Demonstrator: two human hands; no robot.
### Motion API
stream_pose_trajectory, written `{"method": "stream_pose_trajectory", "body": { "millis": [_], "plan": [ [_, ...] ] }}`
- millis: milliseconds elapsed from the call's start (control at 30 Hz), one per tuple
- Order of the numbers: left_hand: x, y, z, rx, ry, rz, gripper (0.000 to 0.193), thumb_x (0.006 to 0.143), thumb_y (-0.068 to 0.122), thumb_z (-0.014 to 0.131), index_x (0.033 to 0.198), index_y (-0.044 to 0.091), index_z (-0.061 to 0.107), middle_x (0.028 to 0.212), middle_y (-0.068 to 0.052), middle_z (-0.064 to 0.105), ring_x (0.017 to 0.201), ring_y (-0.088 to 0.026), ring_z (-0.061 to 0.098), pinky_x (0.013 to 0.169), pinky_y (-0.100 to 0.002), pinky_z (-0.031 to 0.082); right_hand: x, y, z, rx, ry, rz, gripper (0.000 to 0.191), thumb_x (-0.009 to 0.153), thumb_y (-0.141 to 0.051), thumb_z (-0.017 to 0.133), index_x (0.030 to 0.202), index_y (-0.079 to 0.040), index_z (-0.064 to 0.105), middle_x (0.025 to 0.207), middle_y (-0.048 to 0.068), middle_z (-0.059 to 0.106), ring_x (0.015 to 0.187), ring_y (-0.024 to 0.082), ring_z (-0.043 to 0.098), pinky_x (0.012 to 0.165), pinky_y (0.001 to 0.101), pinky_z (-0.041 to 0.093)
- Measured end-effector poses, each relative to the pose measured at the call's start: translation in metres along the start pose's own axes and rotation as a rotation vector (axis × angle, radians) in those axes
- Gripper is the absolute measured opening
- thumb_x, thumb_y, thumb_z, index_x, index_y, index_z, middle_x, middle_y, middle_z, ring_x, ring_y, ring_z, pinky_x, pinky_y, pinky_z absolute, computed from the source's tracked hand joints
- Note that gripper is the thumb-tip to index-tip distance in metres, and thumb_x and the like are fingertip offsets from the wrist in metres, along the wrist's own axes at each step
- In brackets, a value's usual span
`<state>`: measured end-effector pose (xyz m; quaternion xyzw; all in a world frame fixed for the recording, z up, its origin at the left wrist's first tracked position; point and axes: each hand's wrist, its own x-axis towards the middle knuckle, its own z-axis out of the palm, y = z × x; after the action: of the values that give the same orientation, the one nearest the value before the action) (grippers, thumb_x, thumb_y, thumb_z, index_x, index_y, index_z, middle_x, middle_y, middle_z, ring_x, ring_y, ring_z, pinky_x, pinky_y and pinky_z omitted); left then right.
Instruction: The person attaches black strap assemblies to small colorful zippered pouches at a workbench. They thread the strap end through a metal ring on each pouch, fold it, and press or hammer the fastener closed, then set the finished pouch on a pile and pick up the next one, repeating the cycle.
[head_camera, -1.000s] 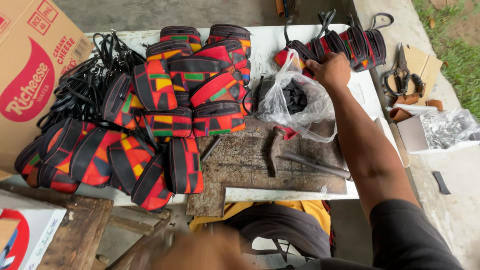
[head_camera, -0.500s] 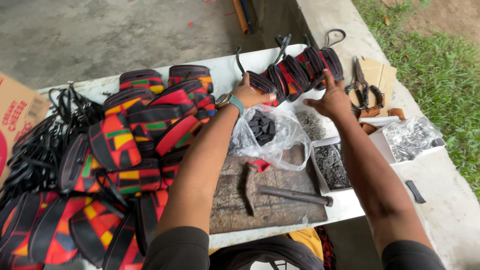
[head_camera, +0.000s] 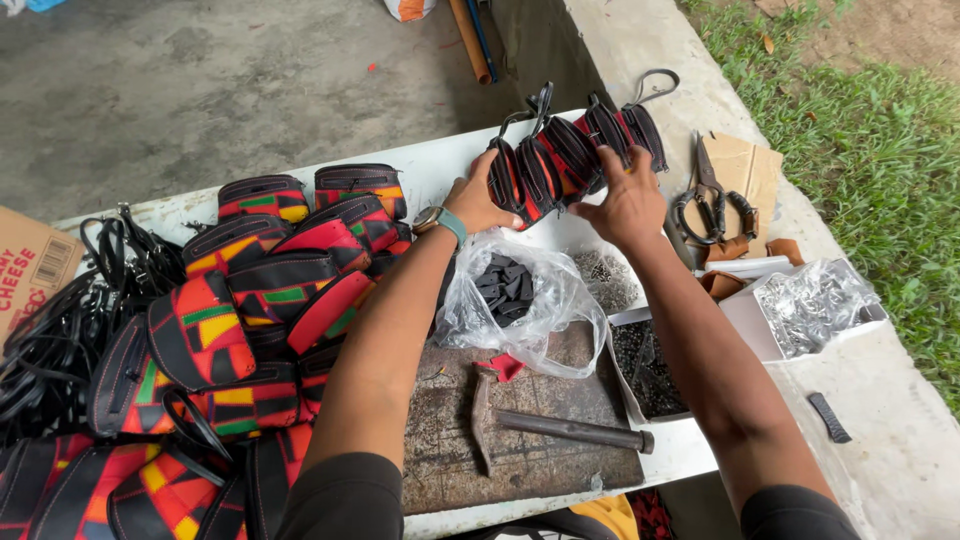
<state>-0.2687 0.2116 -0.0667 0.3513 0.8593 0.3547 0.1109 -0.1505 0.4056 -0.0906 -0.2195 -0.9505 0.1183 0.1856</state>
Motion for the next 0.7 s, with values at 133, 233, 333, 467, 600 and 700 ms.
{"method": "stream_pose_trajectory", "body": {
  "millis": [133, 233, 333, 467, 600, 700],
  "plan": [
    [-0.005, -0.001, 0.007, 0.157, -0.021, -0.073, 0.119, 0.062, 0.037, 0.092, 0.159, 0.021, 0.024, 0.117, -0.026, 0.070, 0.106, -0.046, 0.068, 0.094, -0.048, 0.055, -0.007, -0.019, 0.016, -0.186, 0.058, -0.246, 0.056, 0.071, -0.052, 0.089, 0.115, -0.022, 0.073, 0.122, 0.007, 0.057, 0.112, 0.031, 0.061, 0.093, 0.0448, 0.052],
    [-0.014, -0.002, 0.005, 0.179, 0.003, -0.054, 0.116, 0.061, 0.037, 0.093, 0.155, 0.018, 0.026, 0.111, -0.027, 0.070, 0.102, -0.047, 0.068, 0.092, -0.049, 0.054, -0.004, -0.027, 0.028, -0.144, 0.037, -0.200, 0.046, 0.073, -0.050, 0.089, 0.106, -0.020, 0.078, 0.117, 0.007, 0.058, 0.110, 0.030, 0.060, 0.088, 0.0450, 0.051],
    [-0.028, -0.005, -0.012, 0.099, 0.087, 0.119, 0.104, 0.067, 0.036, 0.091, 0.150, 0.013, 0.032, 0.113, -0.023, 0.072, 0.102, -0.044, 0.069, 0.090, -0.048, 0.055, -0.010, -0.021, 0.023, -0.061, 0.112, -0.298, 0.054, 0.068, -0.049, 0.090, 0.110, -0.017, 0.077, 0.116, 0.011, 0.059, 0.106, 0.034, 0.061, 0.088, 0.0455, 0.051],
    [-0.069, -0.024, -0.064, 0.126, 0.336, 0.272, 0.059, 0.095, 0.035, 0.077, 0.140, 0.007, 0.051, 0.108, -0.021, 0.073, 0.097, -0.040, 0.071, 0.084, -0.048, 0.055, -0.044, 0.015, 0.005, 0.186, 0.103, -0.330, 0.046, 0.086, -0.030, 0.089, 0.125, -0.011, 0.073, 0.120, 0.016, 0.065, 0.085, 0.033, 0.069, 0.077, 0.0452, 0.056],
    [-0.155, -0.066, -0.112, 0.149, 0.461, 0.217, 0.036, 0.097, 0.029, 0.075, 0.121, 0.004, 0.067, 0.093, -0.014, 0.077, 0.088, -0.030, 0.075, 0.081, -0.045, 0.056, -0.107, 0.039, -0.023, 0.395, 0.083, -0.373, 0.028, 0.098, -0.004, 0.084, 0.121, 0.005, 0.072, 0.112, 0.018, 0.069, 0.089, 0.021, 0.073, 0.071, 0.0329, 0.058],
    [-0.230, -0.085, -0.109, 0.236, 0.479, 0.255, 0.035, 0.095, 0.023, 0.079, 0.118, -0.001, 0.067, 0.094, -0.016, 0.076, 0.088, -0.033, 0.073, 0.085, -0.046, 0.053, -0.154, 0.046, -0.042, 0.523, 0.034, -0.303, 0.019, 0.105, -0.001, 0.081, 0.121, 0.004, 0.073, 0.105, 0.012, 0.072, 0.085, 0.014, 0.070, 0.076, 0.0275, 0.056]
  ]
}}
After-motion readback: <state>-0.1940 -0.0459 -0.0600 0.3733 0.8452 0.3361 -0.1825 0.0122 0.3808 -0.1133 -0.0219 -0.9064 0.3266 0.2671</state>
